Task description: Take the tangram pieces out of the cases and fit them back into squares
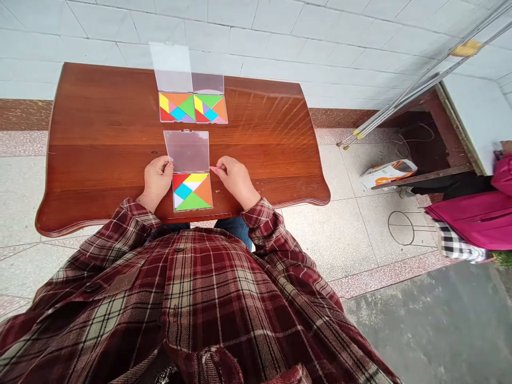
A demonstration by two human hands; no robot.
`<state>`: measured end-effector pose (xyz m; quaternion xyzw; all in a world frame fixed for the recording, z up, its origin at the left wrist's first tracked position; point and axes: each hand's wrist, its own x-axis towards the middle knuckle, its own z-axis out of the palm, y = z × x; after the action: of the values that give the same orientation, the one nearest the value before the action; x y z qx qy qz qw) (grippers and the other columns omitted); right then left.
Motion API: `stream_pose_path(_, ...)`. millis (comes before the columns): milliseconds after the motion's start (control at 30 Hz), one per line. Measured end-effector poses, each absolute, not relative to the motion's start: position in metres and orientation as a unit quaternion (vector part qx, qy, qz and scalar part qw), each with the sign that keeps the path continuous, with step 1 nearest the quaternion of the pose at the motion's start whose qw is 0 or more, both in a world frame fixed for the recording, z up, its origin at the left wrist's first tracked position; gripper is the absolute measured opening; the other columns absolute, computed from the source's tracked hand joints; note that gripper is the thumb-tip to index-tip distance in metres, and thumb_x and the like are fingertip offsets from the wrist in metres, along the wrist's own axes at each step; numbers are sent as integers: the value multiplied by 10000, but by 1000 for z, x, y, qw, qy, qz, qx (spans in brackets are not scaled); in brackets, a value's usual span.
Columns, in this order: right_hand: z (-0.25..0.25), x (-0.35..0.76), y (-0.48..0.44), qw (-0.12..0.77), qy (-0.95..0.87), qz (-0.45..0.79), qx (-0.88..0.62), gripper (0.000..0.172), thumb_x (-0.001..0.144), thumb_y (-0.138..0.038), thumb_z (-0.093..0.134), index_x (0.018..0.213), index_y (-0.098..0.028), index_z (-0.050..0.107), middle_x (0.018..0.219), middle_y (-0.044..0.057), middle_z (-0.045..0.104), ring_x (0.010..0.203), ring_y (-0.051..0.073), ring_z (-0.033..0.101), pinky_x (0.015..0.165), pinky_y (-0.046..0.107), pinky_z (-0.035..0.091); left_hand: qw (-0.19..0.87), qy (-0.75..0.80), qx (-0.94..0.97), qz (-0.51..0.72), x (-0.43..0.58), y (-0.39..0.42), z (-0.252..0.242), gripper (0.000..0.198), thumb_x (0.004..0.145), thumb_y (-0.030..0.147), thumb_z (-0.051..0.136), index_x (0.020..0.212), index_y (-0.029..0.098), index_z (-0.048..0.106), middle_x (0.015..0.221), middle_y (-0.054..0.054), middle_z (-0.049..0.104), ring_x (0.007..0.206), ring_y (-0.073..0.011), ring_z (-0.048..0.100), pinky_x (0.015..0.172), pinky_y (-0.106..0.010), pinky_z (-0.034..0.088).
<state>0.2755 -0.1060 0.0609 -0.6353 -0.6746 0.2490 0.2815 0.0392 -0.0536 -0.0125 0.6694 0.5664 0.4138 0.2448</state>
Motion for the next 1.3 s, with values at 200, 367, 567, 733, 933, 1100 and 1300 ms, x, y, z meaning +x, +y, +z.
stream_pose_path(200,53,251,-99,249,-732,286,-566,56,821,-193,504,806,-202,557,772,5,589,732,142,514,684,261,392,255,563,664,422,41,-53,-14,106,809,180,498,831,203,599,838,-30,644,836,-162,606,845,-317,494)
stream_pose_path(367,57,241,-96,211,-753,291,-552,101,791,-129,481,790,-191,560,769,11,584,741,145,510,697,262,377,259,565,661,420,42,-53,-14,105,818,181,505,850,198,604,822,-25,634,812,-154,601,831,-313,492)
stream_pose_path(567,56,238,-92,165,-770,281,-548,169,786,-100,451,828,-182,593,816,27,611,757,157,513,709,276,366,261,562,664,419,43,-54,-12,82,821,183,518,833,201,596,795,-14,618,803,-150,593,830,-306,483)
stream_pose_path(733,51,237,-88,132,-782,283,-540,186,795,-87,458,857,-176,610,820,26,616,754,156,515,710,272,359,259,566,667,410,44,-55,-9,80,823,175,505,821,196,582,798,-20,608,800,-154,583,818,-305,471)
stream_pose_path(933,59,233,-92,112,-790,259,-544,186,836,-74,458,887,-166,612,874,35,623,775,151,519,692,257,341,259,562,675,401,44,-57,-2,94,826,176,486,773,197,560,750,-11,584,763,-147,556,789,-296,455)
stream_pose_path(1100,63,222,-101,52,-831,173,-527,217,949,-147,413,959,-144,630,954,81,632,825,173,539,702,278,347,257,560,674,408,44,-57,-3,90,819,173,484,777,202,557,750,-8,585,755,-145,547,770,-289,451)
stream_pose_path(1300,48,218,-108,26,-865,120,-486,295,1008,-276,391,1025,-116,637,979,114,635,875,187,560,774,300,379,252,568,672,403,44,-56,-5,82,813,175,495,813,198,574,802,-21,620,785,-154,566,784,-297,454)
